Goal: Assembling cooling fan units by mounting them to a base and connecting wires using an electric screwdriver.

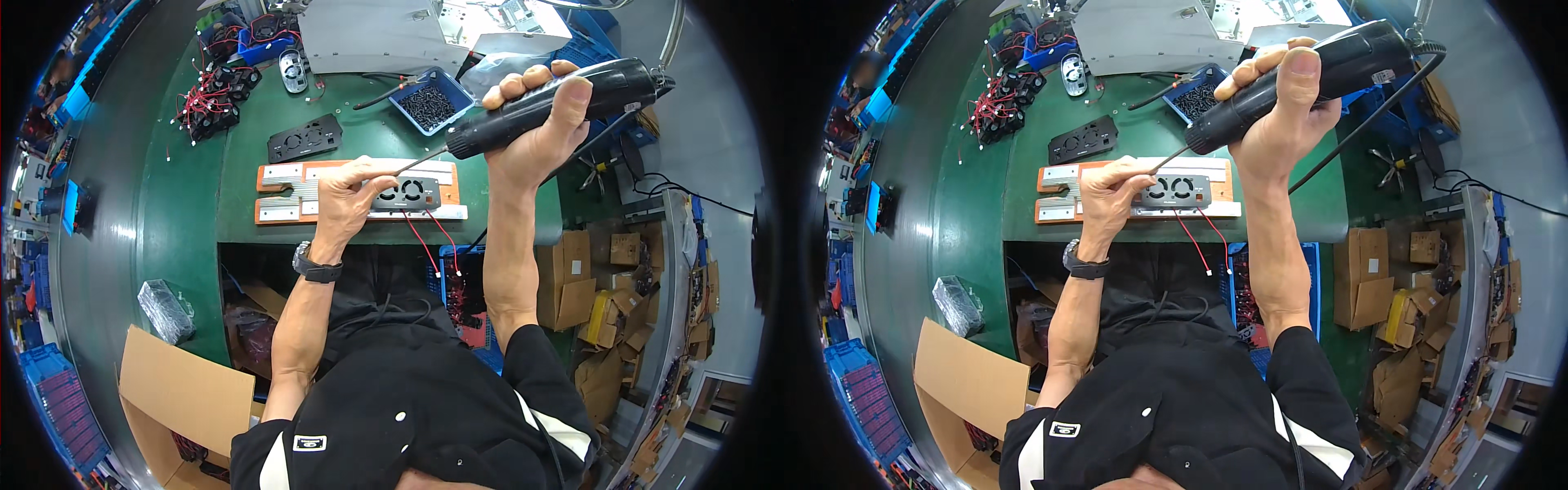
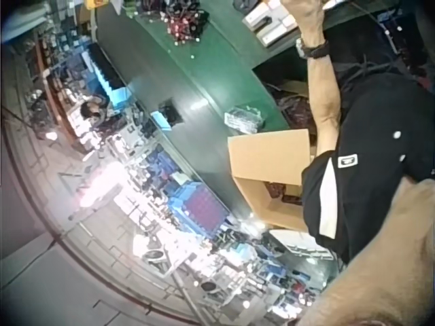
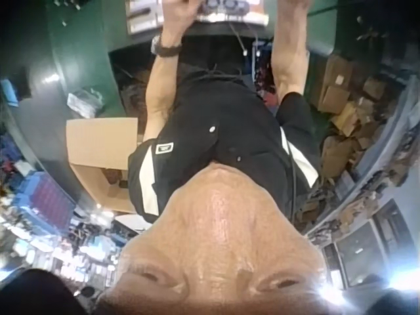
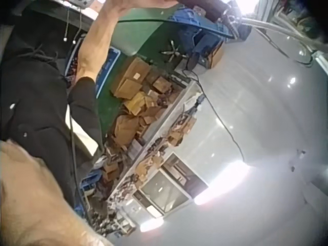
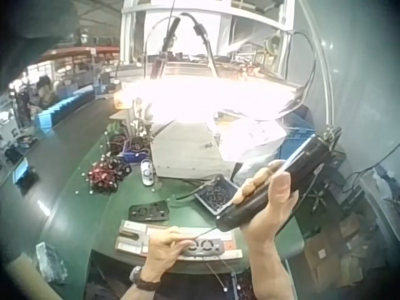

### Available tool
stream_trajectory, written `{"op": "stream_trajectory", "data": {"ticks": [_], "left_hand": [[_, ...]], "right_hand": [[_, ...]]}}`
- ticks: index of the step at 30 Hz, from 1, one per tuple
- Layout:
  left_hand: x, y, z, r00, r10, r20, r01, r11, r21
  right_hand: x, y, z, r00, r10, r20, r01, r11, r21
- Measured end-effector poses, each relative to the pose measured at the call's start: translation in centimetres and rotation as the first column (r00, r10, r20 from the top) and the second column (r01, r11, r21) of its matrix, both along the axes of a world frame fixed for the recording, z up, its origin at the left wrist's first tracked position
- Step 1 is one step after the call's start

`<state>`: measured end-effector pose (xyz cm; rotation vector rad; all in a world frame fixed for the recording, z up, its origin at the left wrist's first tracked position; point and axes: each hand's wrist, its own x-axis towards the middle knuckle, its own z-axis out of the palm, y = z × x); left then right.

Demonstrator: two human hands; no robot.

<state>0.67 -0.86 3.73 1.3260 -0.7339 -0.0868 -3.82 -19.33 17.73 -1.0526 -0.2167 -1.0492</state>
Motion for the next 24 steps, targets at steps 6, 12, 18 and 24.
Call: {"op": "stream_trajectory", "data": {"ticks": [6, 12, 18, 24], "left_hand": [[0.6, -0.9, -1.2, 0.987, 0.026, 0.159, -0.047, 0.991, 0.128], [1.5, 0.7, -2.2, 0.859, -0.098, 0.502, -0.212, 0.825, 0.524], [1.6, 0.8, -3.3, 0.905, -0.154, 0.396, -0.108, 0.819, 0.564], [1.9, 0.7, -4.0, 0.909, -0.18, 0.376, -0.046, 0.853, 0.519]], "right_hand": [[1.0, 0.4, -2.3, 0.998, -0.054, -0.039, 0.05, 0.993, -0.106], [2.5, -0.3, -6.4, 0.979, -0.147, -0.144, 0.099, 0.949, -0.299], [2.8, 0.0, -7.0, 0.973, -0.153, -0.171, 0.096, 0.949, -0.301], [2.9, 0.5, -6.8, 0.971, -0.155, -0.18, 0.084, 0.932, -0.354]]}}
